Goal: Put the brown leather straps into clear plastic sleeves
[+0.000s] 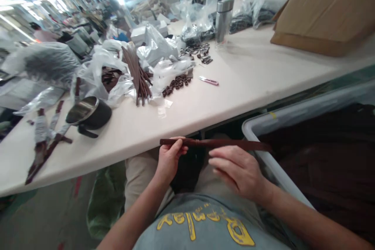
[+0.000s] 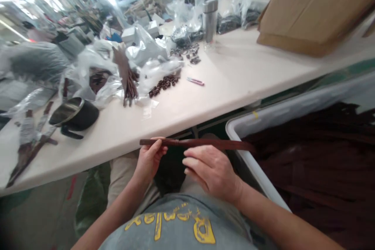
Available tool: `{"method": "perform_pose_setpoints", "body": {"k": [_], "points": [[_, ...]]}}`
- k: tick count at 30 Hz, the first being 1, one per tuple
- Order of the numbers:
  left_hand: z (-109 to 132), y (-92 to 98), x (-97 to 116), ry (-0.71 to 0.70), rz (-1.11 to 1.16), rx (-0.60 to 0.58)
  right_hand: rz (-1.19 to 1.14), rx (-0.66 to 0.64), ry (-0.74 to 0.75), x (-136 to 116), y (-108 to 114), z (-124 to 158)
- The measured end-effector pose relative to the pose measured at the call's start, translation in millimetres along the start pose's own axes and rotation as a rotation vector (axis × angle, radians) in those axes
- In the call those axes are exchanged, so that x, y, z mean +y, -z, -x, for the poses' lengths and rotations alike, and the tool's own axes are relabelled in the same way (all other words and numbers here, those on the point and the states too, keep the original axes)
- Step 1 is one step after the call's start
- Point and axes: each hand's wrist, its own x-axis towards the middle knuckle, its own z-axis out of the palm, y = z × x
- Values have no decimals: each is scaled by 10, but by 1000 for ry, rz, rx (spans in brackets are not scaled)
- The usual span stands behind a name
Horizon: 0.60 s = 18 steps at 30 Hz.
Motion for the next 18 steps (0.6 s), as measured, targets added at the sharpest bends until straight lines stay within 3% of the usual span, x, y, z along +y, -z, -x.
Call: {"method": "perform_pose_setpoints", "body": {"k": [2,4,6,8,12,15,17,18], "points": [[39,-33,62,-43,10,-21,-299,-36,-160,-55,-87,30],[122,-54,105,-89,-51,-100,-670,-57,-477,-41,-165,37],[230,-52,129,-121,-122,-186,-1000,63,-745,40,-171,14],[335,-9,130,-152,-171,-233,-1143,265,-879,163,-73,-36],[445,215,50,-292,-307,-276,-997,591,-974,366,367,-181],[427,440,-49,-303,-533,-517,-895,792,-919,329,750,-258],[386,552,-101,-262,-688,-673,-843,803,-850,205,938,-255],[361,582,-116,-233,-725,-695,-812,753,-835,126,993,-235]]}}
